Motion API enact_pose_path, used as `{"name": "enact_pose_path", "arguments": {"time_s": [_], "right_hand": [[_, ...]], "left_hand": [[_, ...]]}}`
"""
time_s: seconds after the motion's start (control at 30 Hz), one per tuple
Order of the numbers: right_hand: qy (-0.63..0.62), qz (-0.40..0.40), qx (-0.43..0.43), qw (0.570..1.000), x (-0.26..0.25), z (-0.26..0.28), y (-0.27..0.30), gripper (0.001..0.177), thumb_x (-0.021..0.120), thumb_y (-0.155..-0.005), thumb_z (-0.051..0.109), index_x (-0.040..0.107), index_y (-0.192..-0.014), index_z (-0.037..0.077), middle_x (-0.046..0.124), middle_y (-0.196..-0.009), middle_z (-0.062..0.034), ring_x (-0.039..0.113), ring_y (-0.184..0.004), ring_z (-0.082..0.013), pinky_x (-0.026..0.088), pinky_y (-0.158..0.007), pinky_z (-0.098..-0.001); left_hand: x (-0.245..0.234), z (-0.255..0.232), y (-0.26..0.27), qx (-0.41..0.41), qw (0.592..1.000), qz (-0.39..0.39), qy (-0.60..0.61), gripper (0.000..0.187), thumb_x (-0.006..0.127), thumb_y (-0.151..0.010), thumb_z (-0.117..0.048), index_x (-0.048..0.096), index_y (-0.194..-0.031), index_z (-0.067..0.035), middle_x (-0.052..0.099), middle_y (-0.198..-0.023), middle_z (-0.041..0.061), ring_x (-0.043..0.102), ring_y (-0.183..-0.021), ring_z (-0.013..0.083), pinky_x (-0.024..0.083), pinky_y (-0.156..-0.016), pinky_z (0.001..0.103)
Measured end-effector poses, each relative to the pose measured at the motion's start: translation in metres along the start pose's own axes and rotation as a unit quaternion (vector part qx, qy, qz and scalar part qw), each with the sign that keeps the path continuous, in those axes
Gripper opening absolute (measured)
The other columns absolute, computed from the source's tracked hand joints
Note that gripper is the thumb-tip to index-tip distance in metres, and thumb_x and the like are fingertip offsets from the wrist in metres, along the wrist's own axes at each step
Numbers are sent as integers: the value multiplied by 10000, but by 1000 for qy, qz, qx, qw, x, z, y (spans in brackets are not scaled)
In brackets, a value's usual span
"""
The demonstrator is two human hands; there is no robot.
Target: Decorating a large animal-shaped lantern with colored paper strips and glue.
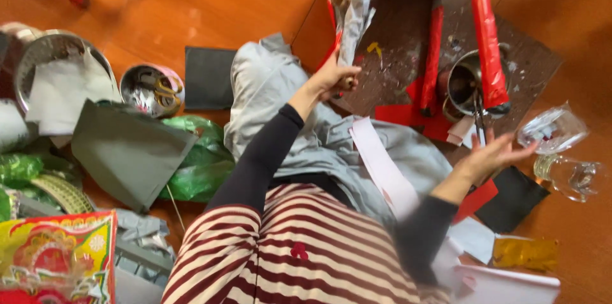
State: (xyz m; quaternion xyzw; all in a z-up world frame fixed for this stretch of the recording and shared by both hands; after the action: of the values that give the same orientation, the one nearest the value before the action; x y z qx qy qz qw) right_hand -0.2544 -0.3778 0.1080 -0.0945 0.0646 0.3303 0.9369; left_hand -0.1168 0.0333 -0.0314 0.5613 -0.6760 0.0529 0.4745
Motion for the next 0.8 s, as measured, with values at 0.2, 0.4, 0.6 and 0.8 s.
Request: {"name": "enact_pose_path", "arguments": {"time_s": [0.2,0.4,0.6,0.8], "right_hand": [[14,109,-33,993,24,-68,-52,402,608,-1108,94,499,-1487,12,671,-1250,-102,685,-1052,-179,628,-790,-311],[43,86,-132,987,4,-51,-46,285,637,-1082,-24,614,-1364,-54,709,-1221,-112,707,-1048,-157,621,-858,-279],[48,-13,-55,997,-107,-88,-35,49,675,-1080,-20,635,-1060,-39,665,-902,-64,639,-675,-128,525,-557,-262],[94,-104,86,986,-255,-217,16,55,690,-1039,13,643,-1065,24,679,-872,-37,671,-633,-119,522,-495,-259]], "left_hand": [[-6,-21,3,14,990,-45,-131,1024,747,-827,10,93,-1582,-216,639,-1018,163,686,-609,248,607,-538,434],[-4,-20,21,7,997,18,-71,966,731,-842,-329,78,-1551,-271,609,-1096,191,719,-768,299,654,-679,486],[-29,60,68,-141,988,62,7,775,417,-893,-699,362,-1395,-112,693,-1097,180,751,-927,354,654,-802,489],[-27,198,155,-121,705,409,-566,375,584,-1022,-406,670,-1077,-45,695,-995,131,648,-880,253,527,-774,380]]}}
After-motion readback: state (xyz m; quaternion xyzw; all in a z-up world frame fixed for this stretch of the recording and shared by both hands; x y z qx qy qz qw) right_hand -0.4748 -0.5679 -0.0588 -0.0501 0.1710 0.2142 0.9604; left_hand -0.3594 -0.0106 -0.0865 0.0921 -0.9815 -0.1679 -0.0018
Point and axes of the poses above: each hand's wrist, its own y-axis away from the middle knuckle, its own x-axis out of the palm, z = x × y, the point moved 10 cm from there along -y, towards the middle knuckle
